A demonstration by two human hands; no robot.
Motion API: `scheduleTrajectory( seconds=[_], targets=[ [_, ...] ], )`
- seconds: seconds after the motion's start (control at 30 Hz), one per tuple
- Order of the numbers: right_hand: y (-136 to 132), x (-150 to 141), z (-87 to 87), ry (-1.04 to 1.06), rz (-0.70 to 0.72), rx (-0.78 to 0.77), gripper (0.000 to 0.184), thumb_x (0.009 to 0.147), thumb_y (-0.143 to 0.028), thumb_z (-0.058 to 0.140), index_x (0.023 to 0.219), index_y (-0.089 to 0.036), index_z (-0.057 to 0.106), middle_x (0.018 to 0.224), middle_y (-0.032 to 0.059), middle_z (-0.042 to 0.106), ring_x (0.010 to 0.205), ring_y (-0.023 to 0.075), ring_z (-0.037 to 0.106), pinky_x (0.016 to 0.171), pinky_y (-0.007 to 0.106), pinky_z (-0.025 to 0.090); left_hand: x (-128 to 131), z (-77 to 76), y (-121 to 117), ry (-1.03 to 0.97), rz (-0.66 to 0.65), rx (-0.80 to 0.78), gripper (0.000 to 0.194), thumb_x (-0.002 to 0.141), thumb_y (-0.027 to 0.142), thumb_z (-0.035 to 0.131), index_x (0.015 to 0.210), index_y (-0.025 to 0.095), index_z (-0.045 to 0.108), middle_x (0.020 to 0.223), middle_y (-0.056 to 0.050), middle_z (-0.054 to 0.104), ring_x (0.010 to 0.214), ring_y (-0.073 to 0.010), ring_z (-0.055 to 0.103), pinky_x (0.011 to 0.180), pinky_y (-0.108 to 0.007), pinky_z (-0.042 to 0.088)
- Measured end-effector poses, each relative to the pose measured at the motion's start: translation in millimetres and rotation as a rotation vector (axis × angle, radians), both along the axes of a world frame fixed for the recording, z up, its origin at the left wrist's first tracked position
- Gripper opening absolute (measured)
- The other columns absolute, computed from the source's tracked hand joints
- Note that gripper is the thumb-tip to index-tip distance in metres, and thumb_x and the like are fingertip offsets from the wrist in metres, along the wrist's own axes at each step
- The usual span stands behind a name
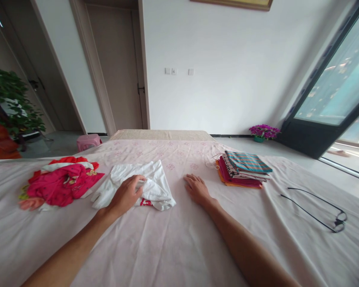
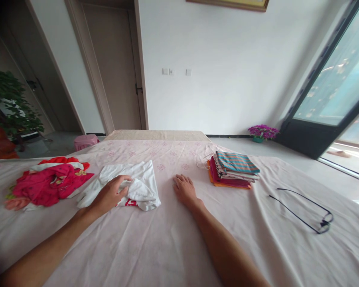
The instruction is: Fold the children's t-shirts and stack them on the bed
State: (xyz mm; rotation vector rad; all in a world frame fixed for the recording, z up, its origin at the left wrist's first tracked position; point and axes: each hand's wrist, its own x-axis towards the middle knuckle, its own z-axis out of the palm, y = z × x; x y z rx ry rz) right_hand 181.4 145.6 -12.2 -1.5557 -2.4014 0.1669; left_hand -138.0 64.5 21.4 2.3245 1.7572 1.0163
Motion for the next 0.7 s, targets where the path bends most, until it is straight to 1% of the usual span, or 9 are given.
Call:
scheduleTrajectory(
  seconds=[0.1,0.17,0.23,0.27,0.33,0.43,0.5,0.6,0.7],
  targets=[
    [-1.1,-1.0,0.5,-0.004,-0.004,0.008,0.045,0.096,-0.027,0.039,0.139,-0.024,0.053,0.15,0.0057,0.046,0.14,0.021,0.036,0.117,0.04,0.02,-23.9,-23.0,13.0,0.135,0.186,0.081,0.026,0.085,0.023,0.05,0.108,0.021,0.061,0.111,-0.01,0.07,0.109,-0.0248,0.063,0.099,-0.041,0.047],
    [-1.2,-1.8,0.4,-0.003,-0.004,0.013,0.045,0.096,-0.027,0.039,0.139,-0.023,0.054,0.15,0.0057,0.047,0.14,0.0214,0.036,0.117,0.039,0.021,-38.6,-36.8,17.6,0.203,0.314,0.082,0.027,0.087,0.027,0.049,0.11,0.02,0.061,0.112,-0.011,0.07,0.11,-0.0261,0.063,0.098,-0.041,0.046],
    [-1.5,-2.7,0.4,0.004,0.002,0.028,0.044,0.096,-0.027,0.04,0.137,-0.022,0.055,0.148,0.0062,0.048,0.139,0.0217,0.038,0.116,0.039,0.022,-48.8,-48.4,18.7,0.247,0.422,0.062,0.031,0.089,0.029,0.046,0.115,0.017,0.06,0.117,-0.013,0.068,0.112,-0.0274,0.063,0.096,-0.042,0.047],
    [-1.9,-3.1,0.6,0.017,0.013,0.039,0.043,0.097,-0.026,0.04,0.135,-0.022,0.057,0.147,0.0066,0.05,0.138,0.0217,0.04,0.116,0.038,0.023,-52.2,-53.1,18.7,0.263,0.46,0.051,0.034,0.089,0.03,0.046,0.118,0.016,0.059,0.121,-0.014,0.066,0.113,-0.0282,0.062,0.095,-0.042,0.048],
    [-3.7,-4.1,2.0,0.068,0.069,0.056,0.039,0.098,-0.026,0.038,0.129,-0.022,0.061,0.14,0.007,0.057,0.131,0.0208,0.047,0.113,0.036,0.029,-56.1,-60.1,18.7,0.279,0.491,0.037,0.039,0.09,0.032,0.045,0.123,0.014,0.057,0.126,-0.016,0.063,0.116,-0.0285,0.061,0.096,-0.042,0.048],
    [-9.9,-5.4,6.4,0.176,0.226,0.046,0.037,0.1,-0.028,0.037,0.123,-0.022,0.065,0.126,0.0064,0.066,0.116,0.0191,0.058,0.103,0.031,0.039,-57.6,-64.2,19.5,0.288,0.454,0.031,0.037,0.09,0.029,0.045,0.123,0.017,0.057,0.125,-0.013,0.065,0.116,-0.0259,0.061,0.098,-0.039,0.046],
    [-16.5,-6.7,10.9,0.231,0.321,0.032,0.036,0.1,-0.03,0.037,0.122,-0.022,0.065,0.119,0.0064,0.068,0.109,0.019,0.061,0.098,0.031,0.042,-57.1,-63.4,19.5,0.292,0.448,0.03,0.035,0.089,0.028,0.047,0.121,0.02,0.059,0.12,-0.011,0.067,0.112,-0.0253,0.062,0.097,-0.038,0.046],
    [-29.3,-11.6,18.7,0.276,0.416,0.029,0.035,0.101,-0.033,0.039,0.119,-0.022,0.066,0.114,0.0066,0.069,0.104,0.0195,0.062,0.095,0.031,0.044,-54.9,-59.4,17.1,0.299,0.487,0.025,0.034,0.088,0.029,0.048,0.118,0.019,0.061,0.111,-0.012,0.069,0.102,-0.0272,0.064,0.089,-0.039,0.048],
    [-42.8,-22.5,24.7,0.267,0.478,0.027,0.034,0.1,-0.038,0.044,0.121,-0.023,0.066,0.11,0.0061,0.07,0.1,0.0199,0.061,0.092,0.032,0.043,-51.8,-54.3,12.7,0.287,0.473,0.023,0.027,0.088,0.026,0.047,0.107,0.022,0.065,0.101,-0.009,0.069,0.097,-0.026,0.063,0.088,-0.038,0.048]
  ],
)
